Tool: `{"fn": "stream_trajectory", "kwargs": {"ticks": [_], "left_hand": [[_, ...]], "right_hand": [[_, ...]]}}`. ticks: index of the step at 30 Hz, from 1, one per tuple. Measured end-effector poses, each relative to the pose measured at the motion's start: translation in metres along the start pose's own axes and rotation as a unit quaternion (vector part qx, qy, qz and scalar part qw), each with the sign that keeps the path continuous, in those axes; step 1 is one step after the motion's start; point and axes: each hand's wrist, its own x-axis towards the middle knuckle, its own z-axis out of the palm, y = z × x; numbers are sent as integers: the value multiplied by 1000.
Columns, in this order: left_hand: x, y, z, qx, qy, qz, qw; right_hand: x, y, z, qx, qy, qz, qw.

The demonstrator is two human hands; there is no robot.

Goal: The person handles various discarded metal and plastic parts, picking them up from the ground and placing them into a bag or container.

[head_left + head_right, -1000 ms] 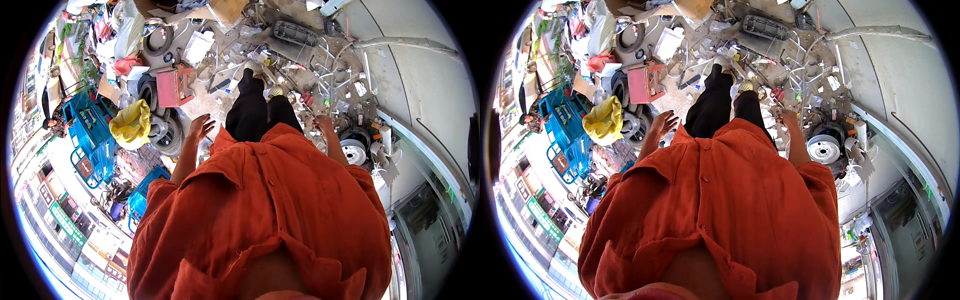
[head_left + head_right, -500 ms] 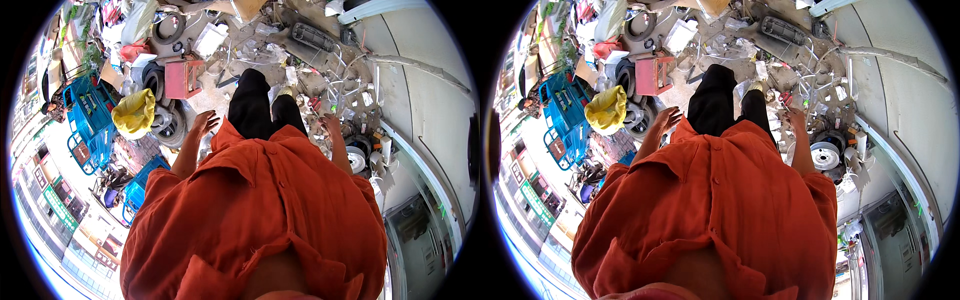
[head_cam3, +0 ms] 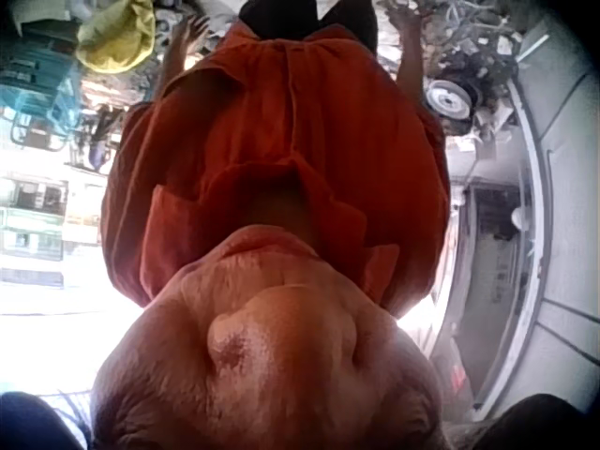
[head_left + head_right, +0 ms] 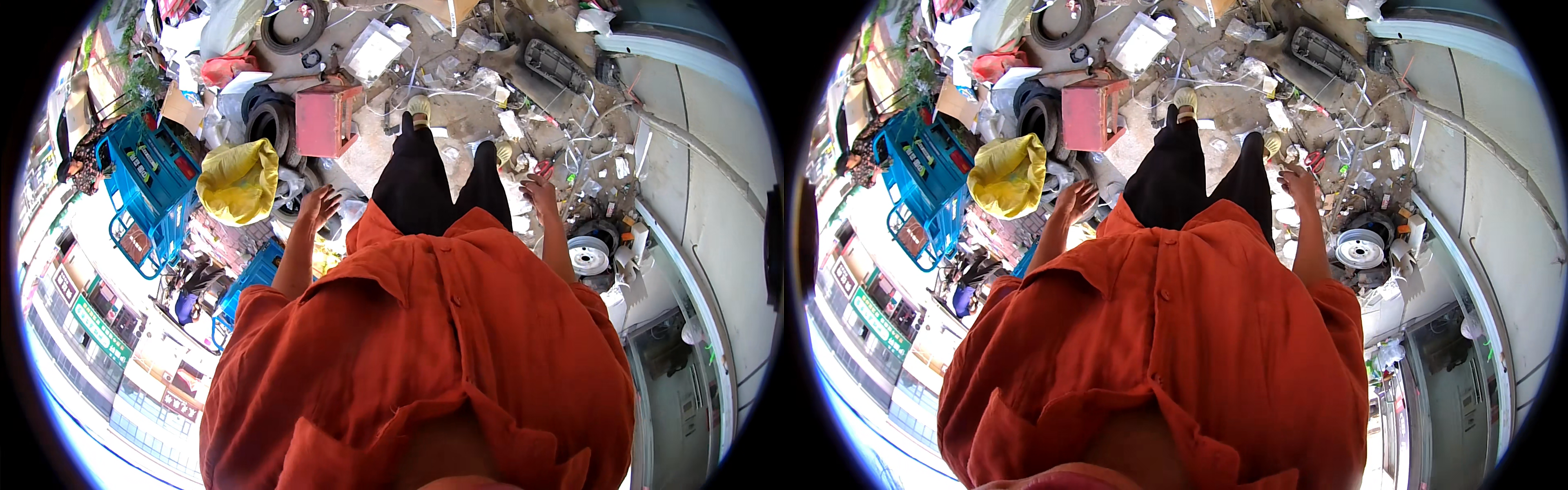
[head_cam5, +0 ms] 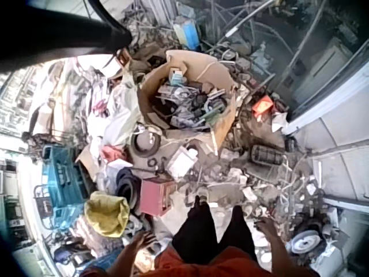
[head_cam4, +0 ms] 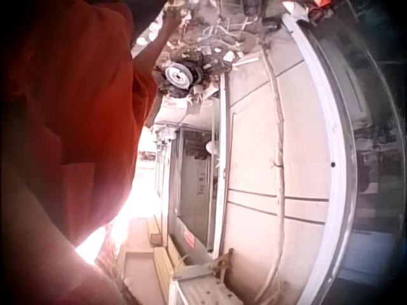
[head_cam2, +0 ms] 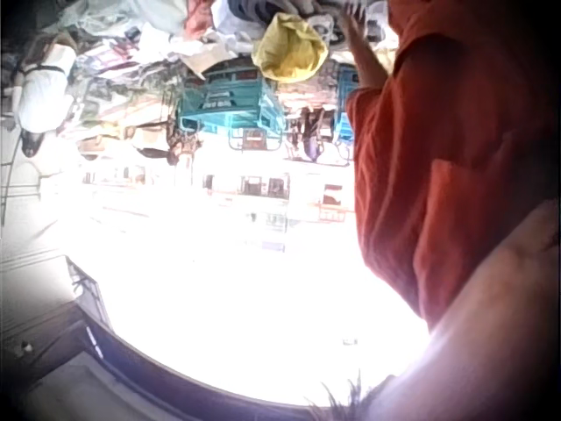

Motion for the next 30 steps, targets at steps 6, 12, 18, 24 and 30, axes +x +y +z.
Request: {"fn": "stream_trajectory", "kwargs": {"ticks": [6,12,18,24,30], "left_hand": [[21,76,-17,62,-12,4,998],[24,124,21,109,-80,52,989],[24,111,94,261,-29,41,964],[40,60,172,499,-56,97,859],[41,17,196,514,-73,97,849]], "right_hand": [[-3,-28,69,33,-5,-60,998],[4,33,70,59,52,-13,997],[20,109,73,-259,41,-80,962],[-7,91,100,-497,50,16,866],[0,154,83,-441,41,13,896]]}}
